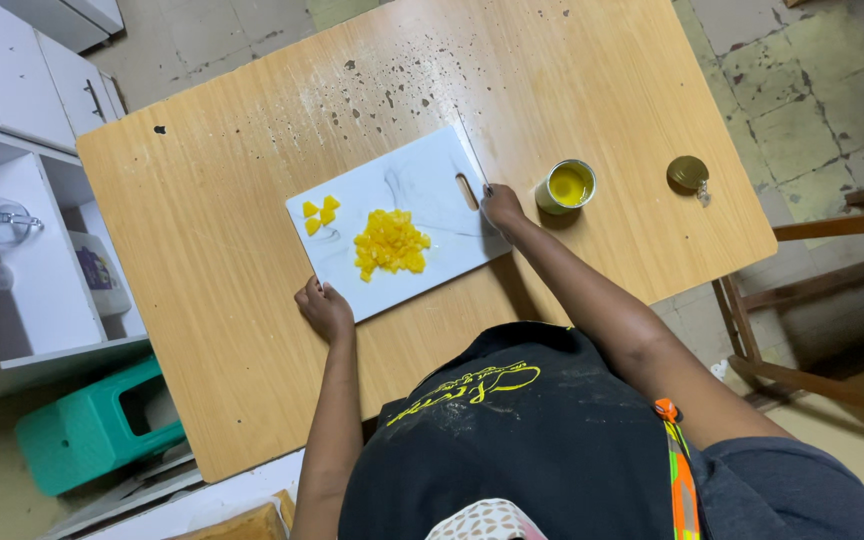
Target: The person uses a knife to chop yellow fruit into small pieces on a white cutting board. They repeatedly cut the fruit and occasionally transfer some pieces into a metal cup.
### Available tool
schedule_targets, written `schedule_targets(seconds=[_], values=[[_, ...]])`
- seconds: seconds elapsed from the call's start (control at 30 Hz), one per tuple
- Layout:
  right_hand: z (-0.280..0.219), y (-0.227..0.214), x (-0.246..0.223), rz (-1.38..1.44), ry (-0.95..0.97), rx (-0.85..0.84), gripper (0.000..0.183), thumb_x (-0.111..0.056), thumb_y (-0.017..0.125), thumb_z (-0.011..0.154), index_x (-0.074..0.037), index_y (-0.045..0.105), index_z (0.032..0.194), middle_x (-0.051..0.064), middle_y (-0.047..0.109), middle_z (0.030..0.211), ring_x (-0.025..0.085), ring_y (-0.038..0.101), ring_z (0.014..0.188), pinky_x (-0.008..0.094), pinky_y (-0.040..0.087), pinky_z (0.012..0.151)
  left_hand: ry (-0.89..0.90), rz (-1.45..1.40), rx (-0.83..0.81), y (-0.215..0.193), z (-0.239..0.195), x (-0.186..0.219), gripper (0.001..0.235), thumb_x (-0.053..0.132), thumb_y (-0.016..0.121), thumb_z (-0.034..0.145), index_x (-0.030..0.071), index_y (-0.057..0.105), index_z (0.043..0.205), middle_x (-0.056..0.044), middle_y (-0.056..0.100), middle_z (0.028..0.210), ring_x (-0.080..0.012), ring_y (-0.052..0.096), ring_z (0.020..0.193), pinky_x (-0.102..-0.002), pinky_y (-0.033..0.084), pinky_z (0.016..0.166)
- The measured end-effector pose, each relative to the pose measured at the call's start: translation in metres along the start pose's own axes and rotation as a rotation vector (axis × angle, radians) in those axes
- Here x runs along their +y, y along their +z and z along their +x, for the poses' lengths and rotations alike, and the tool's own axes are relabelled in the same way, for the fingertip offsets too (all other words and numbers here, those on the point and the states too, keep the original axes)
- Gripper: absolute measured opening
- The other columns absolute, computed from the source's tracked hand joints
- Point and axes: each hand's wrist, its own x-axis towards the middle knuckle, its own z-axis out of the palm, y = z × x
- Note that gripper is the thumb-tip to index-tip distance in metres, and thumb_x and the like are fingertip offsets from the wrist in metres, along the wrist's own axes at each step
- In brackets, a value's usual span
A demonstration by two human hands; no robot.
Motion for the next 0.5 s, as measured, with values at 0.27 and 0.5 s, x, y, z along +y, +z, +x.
schedule_targets(seconds=[0.27,0.5], values=[[-0.106,-0.051,-0.05,0.278,-0.206,-0.013,0.036,-0.005,0.053,0.102,-0.01,0.065,0.136,0.02,0.069,0.124,0.034,0.062,0.122,0.048,0.048,0.105,0.342,0.041,0.111,0.025,0.009,0.056,0.032,0.009,0.066,0.094,0.01,0.059,0.125,-0.009,0.05,0.126,-0.031,0.056,0.119,-0.046,0.048,0.099],[-0.201,-0.086,0.014,0.661,-0.123,0.18,0.029,-0.01,0.041,0.11,-0.012,0.063,0.128,0.009,0.072,0.082,0.011,0.066,0.078,0.02,0.055,0.074,1.31,0.003,-0.419,0.053,-0.099,0.244,0.055,0.042,0.076,0.087,0.011,0.065,0.13,-0.019,0.037,0.163,-0.0446,0.029,0.152,-0.061,0.029,0.118]])
